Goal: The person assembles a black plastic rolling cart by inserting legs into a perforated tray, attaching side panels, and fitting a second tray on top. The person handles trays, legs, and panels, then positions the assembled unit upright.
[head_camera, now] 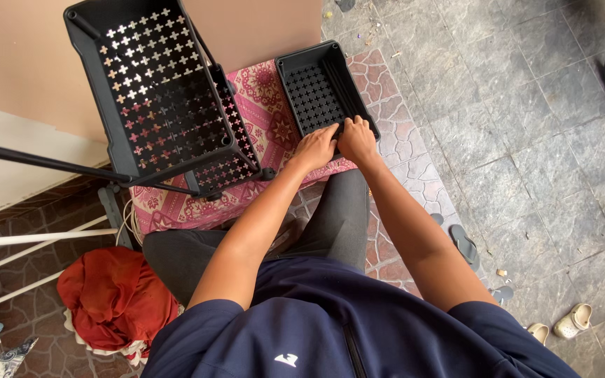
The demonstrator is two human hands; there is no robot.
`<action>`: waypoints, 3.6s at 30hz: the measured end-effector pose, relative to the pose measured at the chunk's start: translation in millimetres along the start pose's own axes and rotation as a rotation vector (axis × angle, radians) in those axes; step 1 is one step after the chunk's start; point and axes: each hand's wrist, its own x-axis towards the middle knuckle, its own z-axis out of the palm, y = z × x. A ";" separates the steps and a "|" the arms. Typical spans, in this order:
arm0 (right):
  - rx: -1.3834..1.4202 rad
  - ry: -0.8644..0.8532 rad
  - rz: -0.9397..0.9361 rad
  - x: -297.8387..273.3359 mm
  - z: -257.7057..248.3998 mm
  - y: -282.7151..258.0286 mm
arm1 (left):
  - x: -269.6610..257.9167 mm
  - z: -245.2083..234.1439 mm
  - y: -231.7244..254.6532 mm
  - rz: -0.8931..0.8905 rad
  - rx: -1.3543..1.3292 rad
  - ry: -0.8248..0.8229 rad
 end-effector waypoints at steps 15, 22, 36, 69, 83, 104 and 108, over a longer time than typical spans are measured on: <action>0.159 0.173 0.071 15.1 -3.4 -0.9 | -5.9 -19.0 23.9 -0.037 0.009 -0.015; 0.433 0.359 0.022 -51.1 -112.3 -76.9 | -8.5 -38.5 23.0 0.106 -0.206 0.270; 1.236 0.610 -0.294 -59.4 -196.7 -141.5 | -44.0 -99.0 94.8 0.166 -0.351 0.345; 1.871 0.112 -0.727 -39.2 -232.1 -313.1 | -184.4 -257.5 96.7 0.146 0.385 0.790; 1.572 0.053 -0.841 -34.6 -244.8 -343.3 | -183.5 -261.6 100.9 0.142 0.350 0.762; 1.285 0.197 -0.735 -21.5 -223.4 -360.4 | -186.1 -267.7 101.1 0.094 0.332 0.702; 1.366 0.185 -0.680 -18.2 -216.0 -360.3 | -187.1 -266.3 97.9 0.130 0.341 0.727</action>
